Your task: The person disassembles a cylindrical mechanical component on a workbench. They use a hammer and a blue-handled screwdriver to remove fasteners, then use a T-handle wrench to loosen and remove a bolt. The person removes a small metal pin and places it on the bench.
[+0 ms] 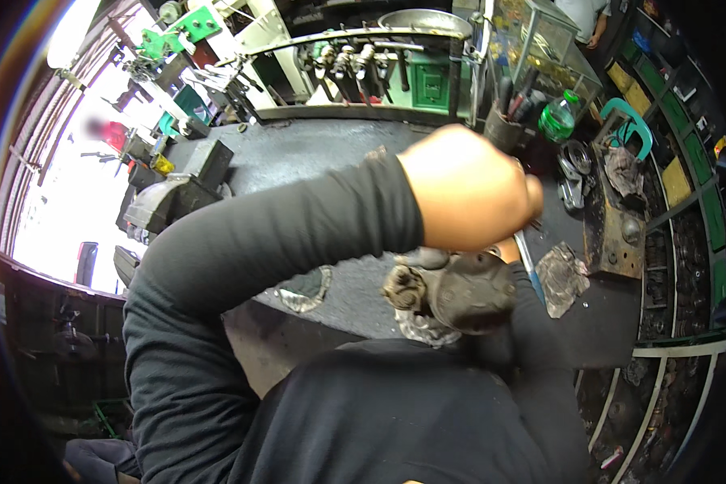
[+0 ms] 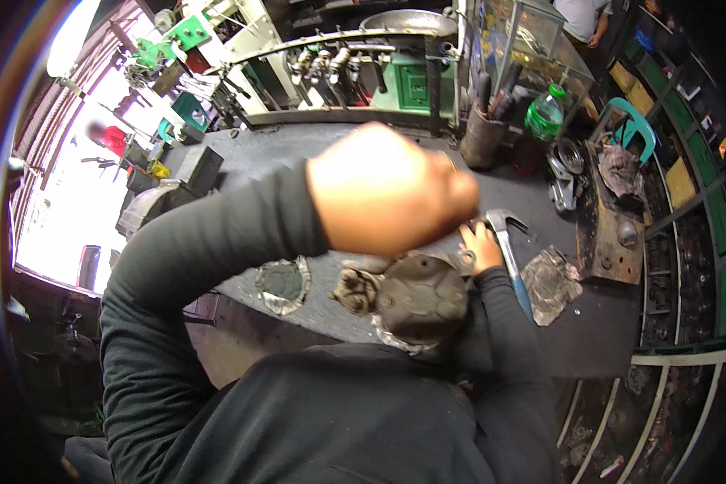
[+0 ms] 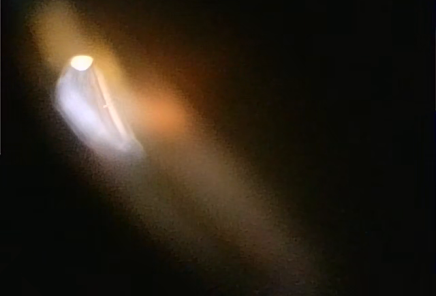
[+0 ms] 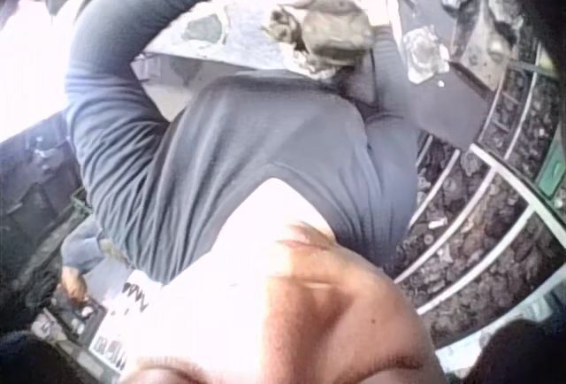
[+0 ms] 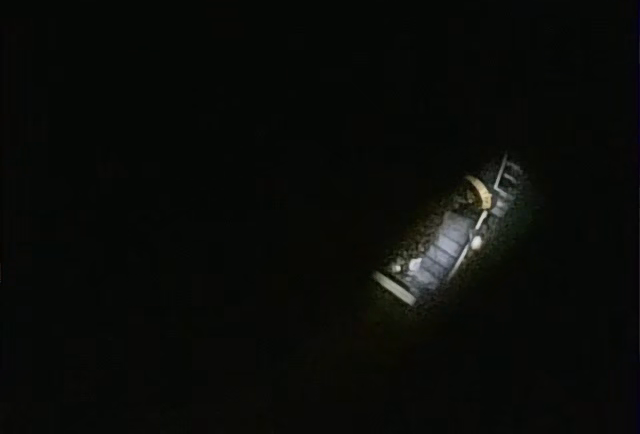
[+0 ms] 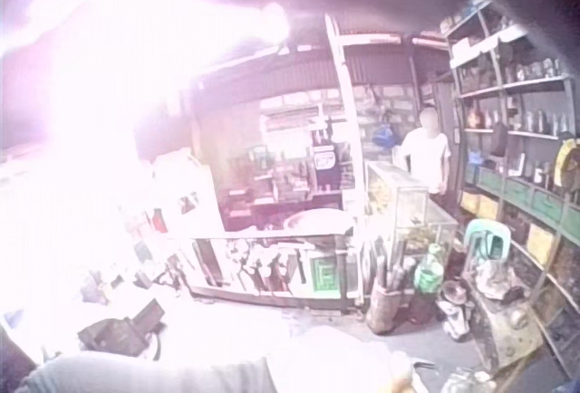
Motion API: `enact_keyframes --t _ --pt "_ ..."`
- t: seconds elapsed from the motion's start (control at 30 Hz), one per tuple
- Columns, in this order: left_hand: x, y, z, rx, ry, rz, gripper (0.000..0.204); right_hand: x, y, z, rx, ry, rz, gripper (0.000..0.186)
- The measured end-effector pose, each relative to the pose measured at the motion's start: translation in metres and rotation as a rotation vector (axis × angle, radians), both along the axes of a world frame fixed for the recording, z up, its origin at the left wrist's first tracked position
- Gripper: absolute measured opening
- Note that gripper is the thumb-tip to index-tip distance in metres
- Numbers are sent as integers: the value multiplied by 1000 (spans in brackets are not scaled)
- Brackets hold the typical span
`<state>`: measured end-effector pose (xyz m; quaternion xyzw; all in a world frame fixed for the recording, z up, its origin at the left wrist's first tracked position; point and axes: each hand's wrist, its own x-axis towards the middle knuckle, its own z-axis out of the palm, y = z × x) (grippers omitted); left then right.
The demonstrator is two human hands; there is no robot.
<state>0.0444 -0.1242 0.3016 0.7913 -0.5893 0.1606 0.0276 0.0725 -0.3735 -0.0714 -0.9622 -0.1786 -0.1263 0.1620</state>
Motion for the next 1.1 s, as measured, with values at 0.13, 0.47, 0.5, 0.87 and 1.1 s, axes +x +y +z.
enact_keyframes --t 0.13,0.47,0.5,0.87,1.1 --pt "22 31 0 -194 359 283 27 -4 8 21 76 26 59 46" --pt "55 44 -340 -198 613 446 16 -15 3 24 230 -35 58 61" --pt "48 41 -339 -237 515 384 15 -21 2 37 270 -4 16 56" --pt "58 45 -359 -249 427 160 20 -104 76 387 406 -258 44 32" --pt "35 104 -315 -395 722 226 48 67 383 461 -424 -459 716 34"
